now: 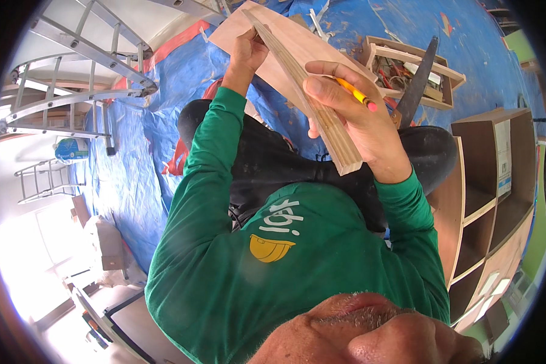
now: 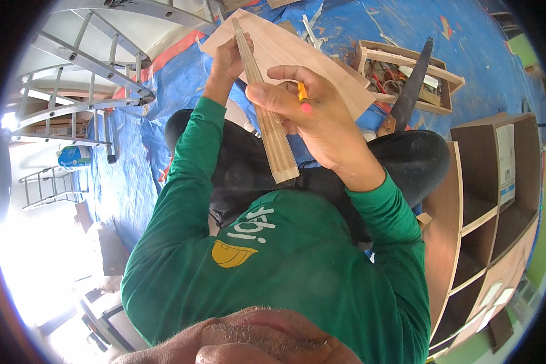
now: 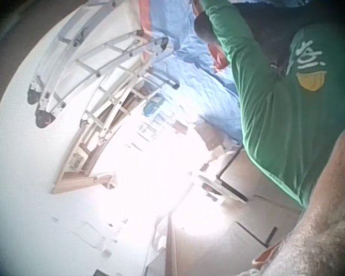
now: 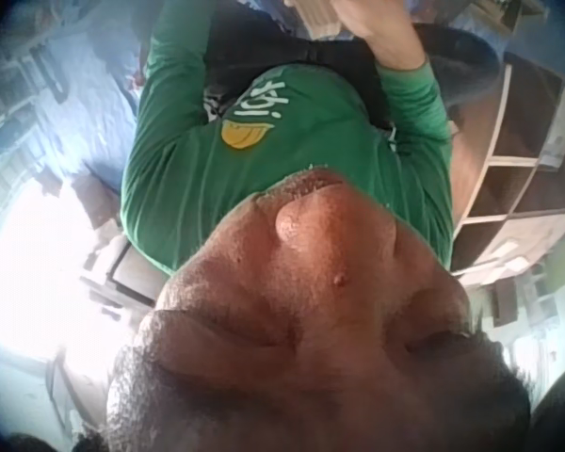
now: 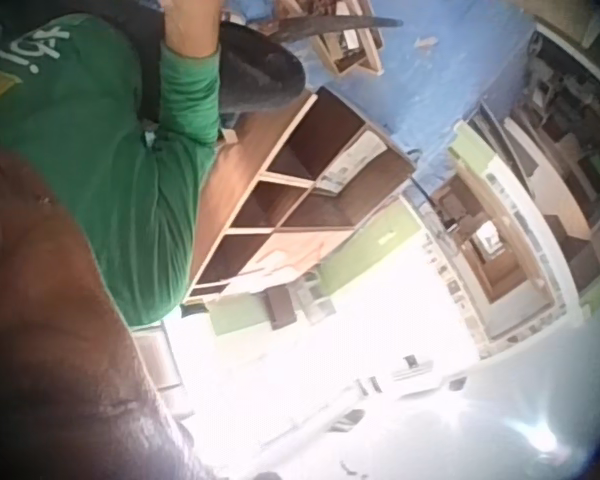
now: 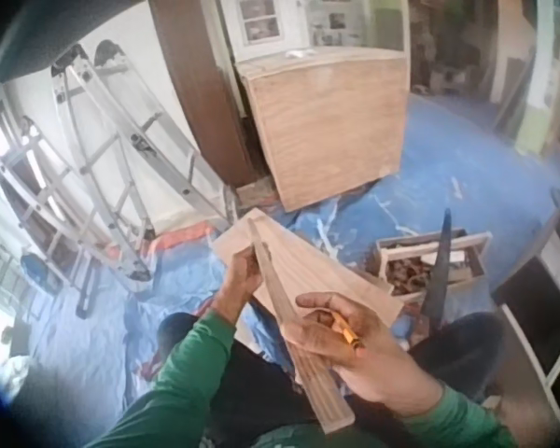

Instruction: The person measures and marks a piece of plywood with a tape measure, pencil, and straightedge, then saws along the marked line using a hand saw. The cut piece is separated from the main board.

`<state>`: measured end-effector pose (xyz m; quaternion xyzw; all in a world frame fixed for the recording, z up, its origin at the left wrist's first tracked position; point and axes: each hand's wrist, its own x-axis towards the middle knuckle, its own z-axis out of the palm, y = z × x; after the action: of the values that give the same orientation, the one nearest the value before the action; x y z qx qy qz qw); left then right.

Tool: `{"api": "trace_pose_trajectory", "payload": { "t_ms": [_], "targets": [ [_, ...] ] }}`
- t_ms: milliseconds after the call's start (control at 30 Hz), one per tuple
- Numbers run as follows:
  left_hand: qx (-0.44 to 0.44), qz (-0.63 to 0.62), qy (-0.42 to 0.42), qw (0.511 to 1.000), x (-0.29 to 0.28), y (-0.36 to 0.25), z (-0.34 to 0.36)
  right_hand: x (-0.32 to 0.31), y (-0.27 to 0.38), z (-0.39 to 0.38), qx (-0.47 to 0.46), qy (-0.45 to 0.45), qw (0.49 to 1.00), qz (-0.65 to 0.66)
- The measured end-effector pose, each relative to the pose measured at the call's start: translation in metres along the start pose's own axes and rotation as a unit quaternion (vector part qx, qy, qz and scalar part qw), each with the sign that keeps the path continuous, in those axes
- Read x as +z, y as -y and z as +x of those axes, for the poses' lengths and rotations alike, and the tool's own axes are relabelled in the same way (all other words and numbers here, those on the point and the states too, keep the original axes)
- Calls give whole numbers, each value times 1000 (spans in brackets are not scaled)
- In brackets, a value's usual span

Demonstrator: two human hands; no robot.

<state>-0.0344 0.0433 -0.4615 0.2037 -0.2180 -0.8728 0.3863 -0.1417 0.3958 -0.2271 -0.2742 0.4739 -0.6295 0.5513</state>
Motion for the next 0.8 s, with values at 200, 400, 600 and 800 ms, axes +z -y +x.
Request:
{"api": "trace_pose_trajectory", "payload": {
  "t_ms": [200, 400, 600, 800],
  "targets": [
    [-25, -77, 20, 997, 8, -4, 0, -1, -2, 1, 9, 11, 995, 95],
    [-24, -169, 87, 981, 35, -9, -29, 10, -13, 6, -91, 47, 980, 168],
    [99, -145, 24, 984, 47, -8, -33, 16, -6, 10, -100, 45, 981, 163],
    [35, -156, 74, 984, 30, -12, -24, 15, -9, 15, -79, 64, 983, 154]
  ]
}}
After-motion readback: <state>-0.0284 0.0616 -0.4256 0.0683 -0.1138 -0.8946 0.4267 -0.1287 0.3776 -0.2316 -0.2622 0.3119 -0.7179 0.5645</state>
